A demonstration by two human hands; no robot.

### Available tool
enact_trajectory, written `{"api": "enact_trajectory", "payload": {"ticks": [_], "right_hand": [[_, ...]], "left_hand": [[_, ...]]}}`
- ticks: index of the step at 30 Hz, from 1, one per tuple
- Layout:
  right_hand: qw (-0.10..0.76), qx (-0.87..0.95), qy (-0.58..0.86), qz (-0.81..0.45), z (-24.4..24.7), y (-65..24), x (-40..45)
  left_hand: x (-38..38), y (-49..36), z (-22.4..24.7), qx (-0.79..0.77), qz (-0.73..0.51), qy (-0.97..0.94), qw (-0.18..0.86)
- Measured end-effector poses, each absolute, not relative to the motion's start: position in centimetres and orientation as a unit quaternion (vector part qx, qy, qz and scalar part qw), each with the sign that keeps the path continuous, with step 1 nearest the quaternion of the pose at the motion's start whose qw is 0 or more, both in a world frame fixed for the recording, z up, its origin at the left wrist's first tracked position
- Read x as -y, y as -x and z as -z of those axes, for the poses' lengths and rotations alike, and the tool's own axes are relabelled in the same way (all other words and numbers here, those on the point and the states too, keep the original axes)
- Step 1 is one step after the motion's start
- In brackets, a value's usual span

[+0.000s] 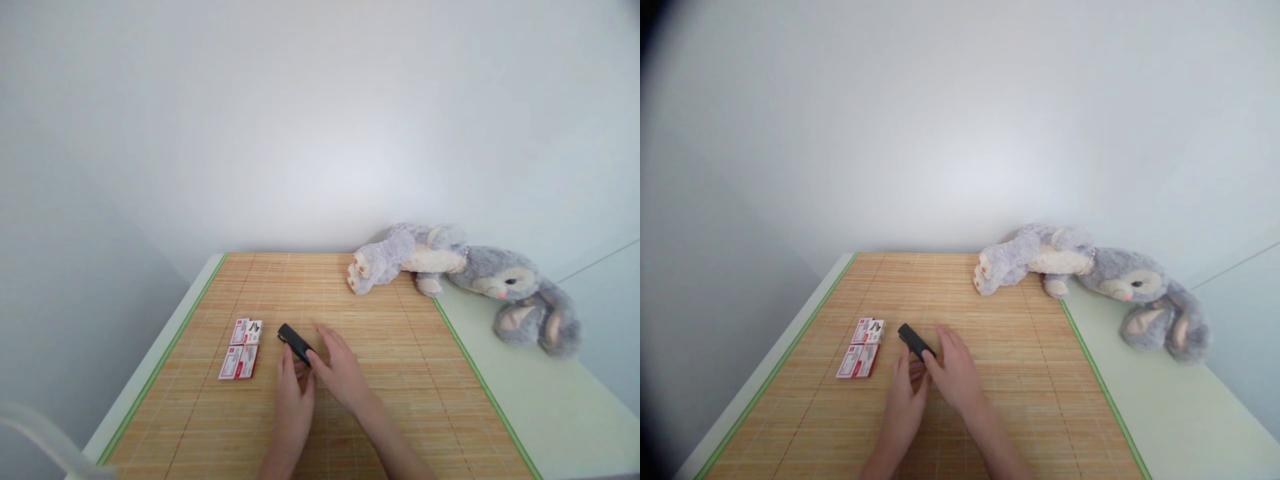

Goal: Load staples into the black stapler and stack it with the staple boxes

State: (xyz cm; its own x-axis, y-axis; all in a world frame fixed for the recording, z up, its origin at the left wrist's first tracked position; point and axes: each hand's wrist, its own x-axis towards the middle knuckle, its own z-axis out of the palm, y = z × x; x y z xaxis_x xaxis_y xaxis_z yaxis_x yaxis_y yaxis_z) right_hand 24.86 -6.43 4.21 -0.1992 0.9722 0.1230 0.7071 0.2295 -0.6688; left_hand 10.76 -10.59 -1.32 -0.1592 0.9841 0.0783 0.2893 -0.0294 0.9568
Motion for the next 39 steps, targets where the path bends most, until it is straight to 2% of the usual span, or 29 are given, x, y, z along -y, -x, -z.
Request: {"api": "enact_trajectory", "payload": {"ticks": [2, 4, 10, 16, 21, 27, 28, 30, 35, 39], "right_hand": [[0.197, 0.791, 0.543, -0.201, -6.0, -23.7, 3.7], [0.160, 0.819, 0.518, -0.191, -7.4, -23.2, 1.2], [0.085, 0.878, 0.441, -0.166, -8.9, -23.8, -2.5], [0.068, 0.893, 0.416, -0.157, -8.5, -23.4, -3.0], [0.106, 0.893, 0.394, -0.191, -10.2, -25.0, -3.8], [0.200, 0.842, 0.442, -0.235, -12.4, -33.9, -2.2], [0.215, 0.824, 0.462, -0.249, -12.1, -35.5, -1.6], [0.281, 0.734, 0.507, -0.353, -10.8, -38.1, -0.7], [0.315, 0.673, 0.541, -0.395, -7.1, -40.3, 1.2], [0.366, 0.613, 0.536, -0.450, -5.4, -41.2, 3.5]], "left_hand": [[11.2, -12.3, 1.2, -0.546, -0.480, -0.537, 0.428], [11.6, -12.7, 1.0, -0.536, -0.457, -0.570, 0.423], [11.0, -9.5, 0.6, -0.634, -0.320, -0.694, 0.114], [10.1, -8.7, 0.7, -0.628, -0.242, -0.739, 0.019], [9.5, -9.5, 0.1, -0.642, -0.225, -0.733, 0.000], [8.6, -9.6, -0.4, -0.638, -0.234, -0.734, -0.002], [8.5, -9.5, -0.4, -0.636, -0.235, -0.735, 0.001], [8.3, -9.4, -0.4, -0.634, -0.237, -0.736, 0.009], [8.3, -8.7, 0.0, -0.619, -0.263, -0.740, 0.016], [8.8, -6.2, -0.6, -0.648, -0.307, -0.696, -0.034]]}}
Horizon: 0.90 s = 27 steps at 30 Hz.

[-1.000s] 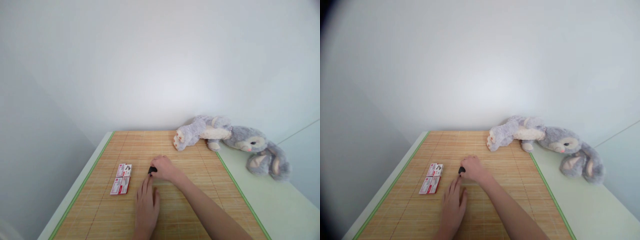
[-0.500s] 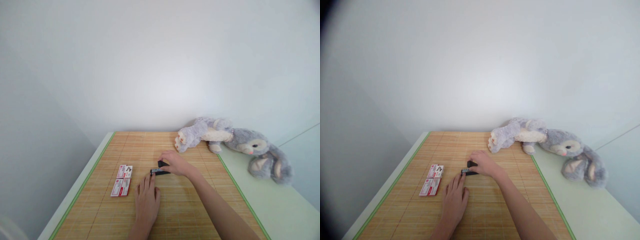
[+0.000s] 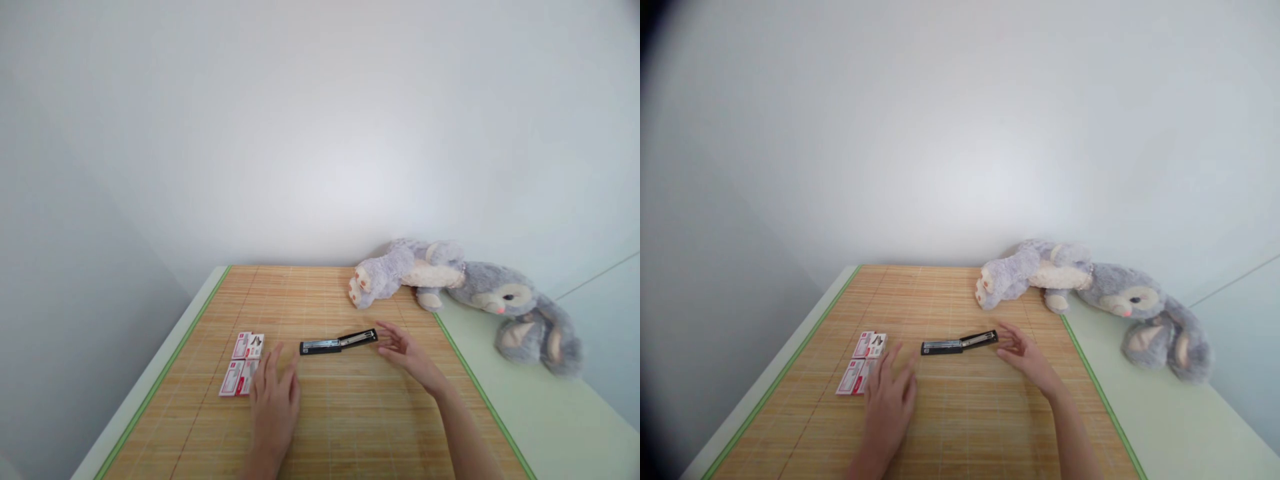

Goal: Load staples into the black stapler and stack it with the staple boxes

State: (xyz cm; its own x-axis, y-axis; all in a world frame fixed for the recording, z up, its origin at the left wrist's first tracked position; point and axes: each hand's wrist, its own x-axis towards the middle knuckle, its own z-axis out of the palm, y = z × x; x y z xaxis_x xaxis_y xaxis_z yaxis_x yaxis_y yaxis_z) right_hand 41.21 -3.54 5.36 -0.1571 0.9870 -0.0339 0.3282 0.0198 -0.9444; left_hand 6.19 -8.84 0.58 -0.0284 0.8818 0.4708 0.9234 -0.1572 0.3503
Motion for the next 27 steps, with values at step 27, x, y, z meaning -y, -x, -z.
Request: {"api": "enact_trajectory", "payload": {"ticks": [27], "right_hand": [[0.272, 0.517, 0.580, -0.567, 0.5, -34.7, 7.9]], "left_hand": [[8.5, -8.0, -0.9, 0.524, 0.228, 0.793, -0.213]]}}
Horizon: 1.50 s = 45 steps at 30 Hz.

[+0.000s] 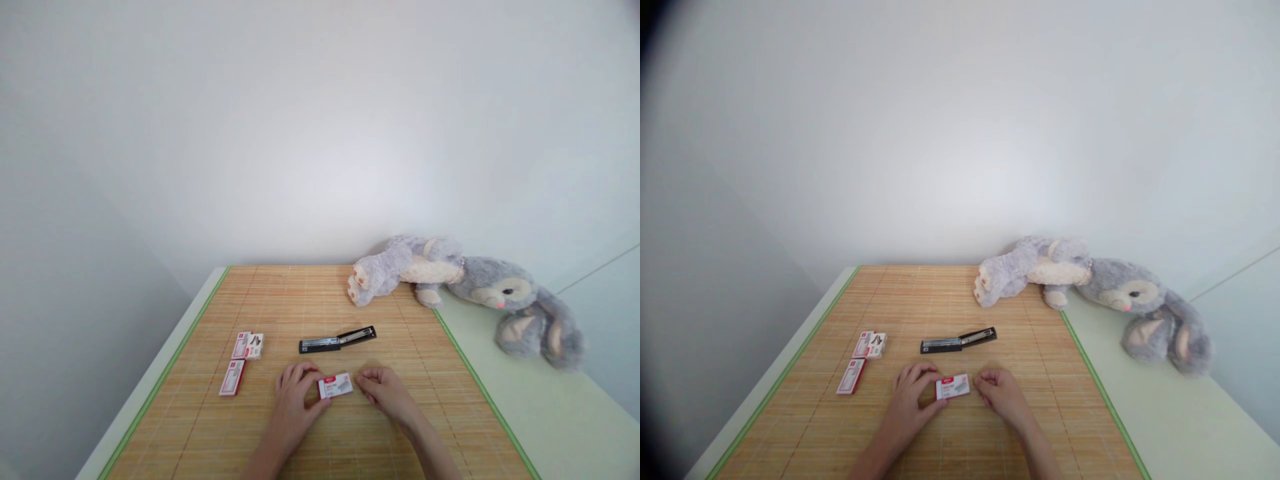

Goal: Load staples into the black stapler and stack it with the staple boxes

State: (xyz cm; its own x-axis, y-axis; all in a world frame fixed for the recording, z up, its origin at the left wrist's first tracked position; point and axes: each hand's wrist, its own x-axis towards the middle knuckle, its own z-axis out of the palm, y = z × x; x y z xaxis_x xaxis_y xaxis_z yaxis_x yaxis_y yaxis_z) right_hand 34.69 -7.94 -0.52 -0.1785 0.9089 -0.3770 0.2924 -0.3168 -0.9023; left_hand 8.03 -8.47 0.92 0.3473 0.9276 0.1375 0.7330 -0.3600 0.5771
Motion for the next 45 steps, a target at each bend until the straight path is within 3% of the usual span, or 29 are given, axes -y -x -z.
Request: {"api": "enact_trajectory", "payload": {"ticks": [10, 17, 22, 29, 45], "right_hand": [[0.202, 0.580, 0.608, -0.503, 0.1, -33.0, 7.2], [0.138, 0.666, 0.660, -0.319, -4.1, -33.0, 6.4], [0.067, 0.775, 0.580, -0.243, -6.6, -28.3, 5.4], [-0.017, 0.857, 0.484, -0.175, -6.4, -25.2, 3.9], [0.157, 0.794, 0.530, -0.253, -2.5, -33.0, 6.9]], "left_hand": [[8.2, -6.9, -0.9, -0.539, -0.227, -0.778, 0.230], [7.9, -6.0, -0.6, -0.535, -0.238, -0.776, 0.233], [8.0, -6.1, -0.5, -0.537, -0.236, -0.778, 0.226], [8.1, -6.1, -0.9, -0.539, -0.238, -0.773, 0.235], [7.9, -5.9, -0.9, -0.536, -0.233, -0.771, 0.252]]}}
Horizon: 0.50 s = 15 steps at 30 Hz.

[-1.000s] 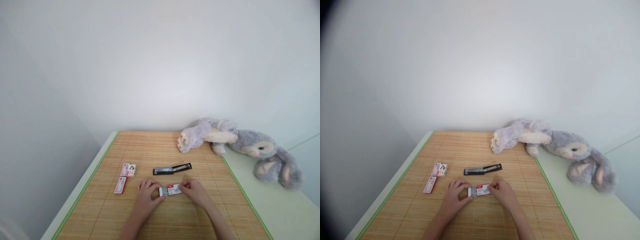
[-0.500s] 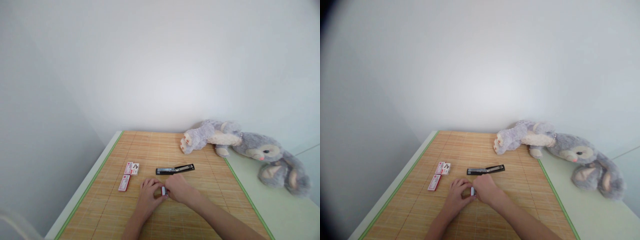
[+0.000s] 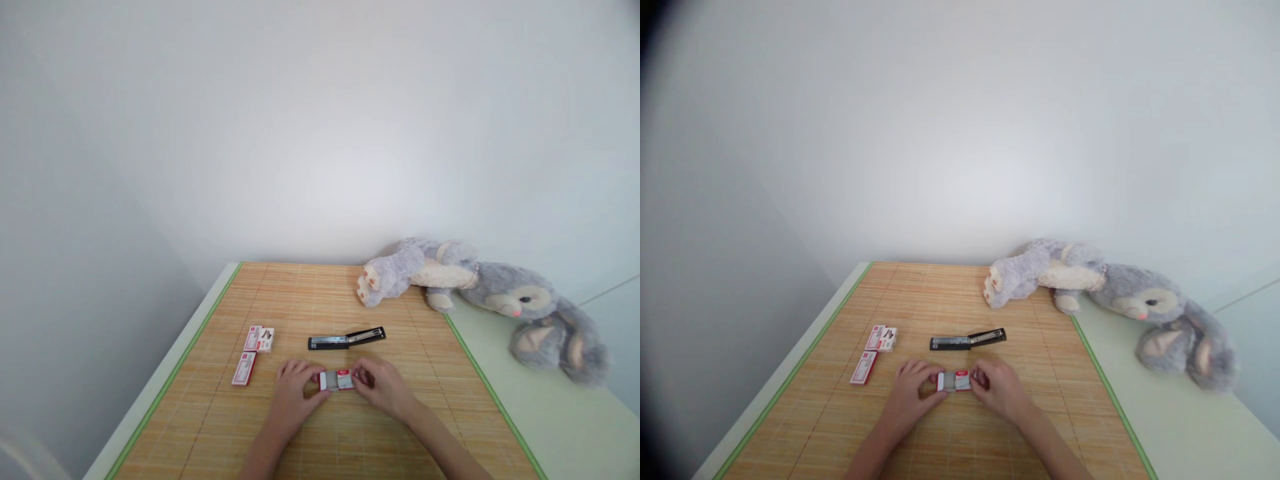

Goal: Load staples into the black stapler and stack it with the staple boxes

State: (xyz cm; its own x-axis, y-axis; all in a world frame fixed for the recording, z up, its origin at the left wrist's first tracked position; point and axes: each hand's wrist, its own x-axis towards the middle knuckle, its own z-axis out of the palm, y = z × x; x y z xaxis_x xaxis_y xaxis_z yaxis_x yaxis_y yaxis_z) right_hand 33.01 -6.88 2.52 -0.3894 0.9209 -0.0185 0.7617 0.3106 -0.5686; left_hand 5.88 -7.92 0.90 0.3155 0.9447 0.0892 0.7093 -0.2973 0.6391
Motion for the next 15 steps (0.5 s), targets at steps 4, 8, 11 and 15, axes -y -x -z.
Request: {"api": "enact_trajectory", "payload": {"ticks": [4, 8, 11, 15], "right_hand": [[0.189, 0.773, 0.545, -0.266, -2.4, -34.2, 7.6], [0.175, 0.784, 0.520, -0.291, -3.0, -34.0, 7.5], [0.162, 0.783, 0.514, -0.310, -3.7, -33.2, 7.3], [0.170, 0.783, 0.517, -0.303, -4.5, -32.4, 7.3]], "left_hand": [[7.9, -5.5, -1.1, -0.528, -0.228, -0.771, 0.275], [7.9, -6.6, -1.5, -0.521, -0.220, -0.773, 0.288], [8.3, -7.8, -1.5, -0.506, -0.233, -0.778, 0.290], [8.3, -7.4, -0.6, -0.510, -0.278, -0.764, 0.282]]}}
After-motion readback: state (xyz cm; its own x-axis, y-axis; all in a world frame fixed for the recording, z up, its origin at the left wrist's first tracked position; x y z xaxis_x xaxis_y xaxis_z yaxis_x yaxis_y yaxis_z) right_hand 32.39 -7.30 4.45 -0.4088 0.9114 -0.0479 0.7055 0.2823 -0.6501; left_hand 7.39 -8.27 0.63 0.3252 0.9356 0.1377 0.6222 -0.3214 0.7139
